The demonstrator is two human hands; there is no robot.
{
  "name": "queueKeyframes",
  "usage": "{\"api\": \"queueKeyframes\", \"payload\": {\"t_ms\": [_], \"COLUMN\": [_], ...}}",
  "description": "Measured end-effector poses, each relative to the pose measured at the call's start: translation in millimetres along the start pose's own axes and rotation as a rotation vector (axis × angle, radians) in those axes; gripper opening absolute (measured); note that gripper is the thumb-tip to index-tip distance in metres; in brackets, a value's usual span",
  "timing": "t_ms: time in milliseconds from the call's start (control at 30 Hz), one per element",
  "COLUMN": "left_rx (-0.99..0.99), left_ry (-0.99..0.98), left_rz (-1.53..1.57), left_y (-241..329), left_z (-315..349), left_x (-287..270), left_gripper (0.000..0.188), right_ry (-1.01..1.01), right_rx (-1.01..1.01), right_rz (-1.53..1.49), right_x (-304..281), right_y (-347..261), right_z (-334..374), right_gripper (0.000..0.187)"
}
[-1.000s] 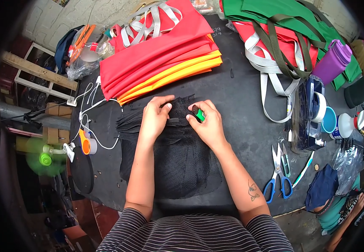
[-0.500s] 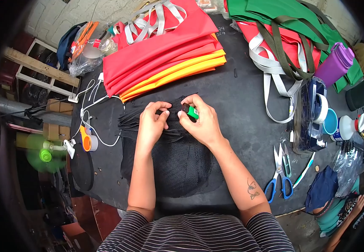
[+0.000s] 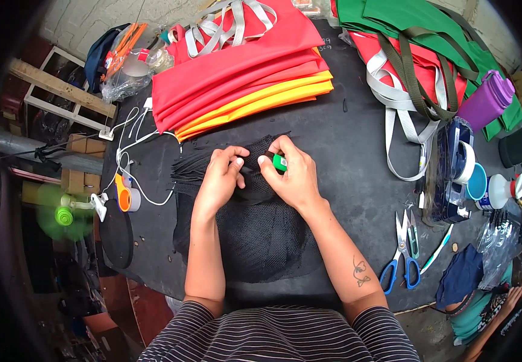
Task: Singeing the edges of mesh fabric pieces with a lighter to prevent fraying.
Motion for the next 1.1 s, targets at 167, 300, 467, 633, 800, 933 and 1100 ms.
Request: {"api": "queueKeyframes", "payload": {"t_ms": [167,300,467,633,800,933,1100], "left_rx": [0.013,-0.019,0.032,0.02,0.002,0.044,0.06], "left_ry": [-0.045,-0.059,-0.033,-0.012,-0.04,0.003,0.028], "left_rz": [-0.034,0.179,0.192,0.305,0.324,0.397,0.383], "left_y": [-5,-8,-11,-16,-19,-17,-11], "left_z": [-3,-8,-9,-9,-8,-9,-8], "left_x": [-2,4,6,9,9,7,7], "left_gripper": [0.01,0.006,0.008,0.017,0.02,0.017,0.015], "right_ry": [0.045,0.041,0.026,0.065,0.063,0.033,0.017], "right_rx": [0.012,0.01,0.032,-0.076,-0.128,-0.157,-0.158], "right_rz": [-0.107,-0.203,-0.127,0.087,0.127,0.17,0.197], "right_x": [-3,-4,-3,-1,2,5,6], "right_y": [9,9,3,-7,-11,-14,-14], "right_z": [-3,-5,-2,2,4,5,5], "right_gripper": [0.022,0.021,0.021,0.025,0.025,0.024,0.026]}}
Point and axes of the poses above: each hand's wrist, its own z-axis away from the middle knuckle, its own x-axis out of the palm, y = z × x, the point moved 9 cm from there along -z, towards the middle knuckle, and after that the axes turned 8 degrees about x, right-handed, at the moved point
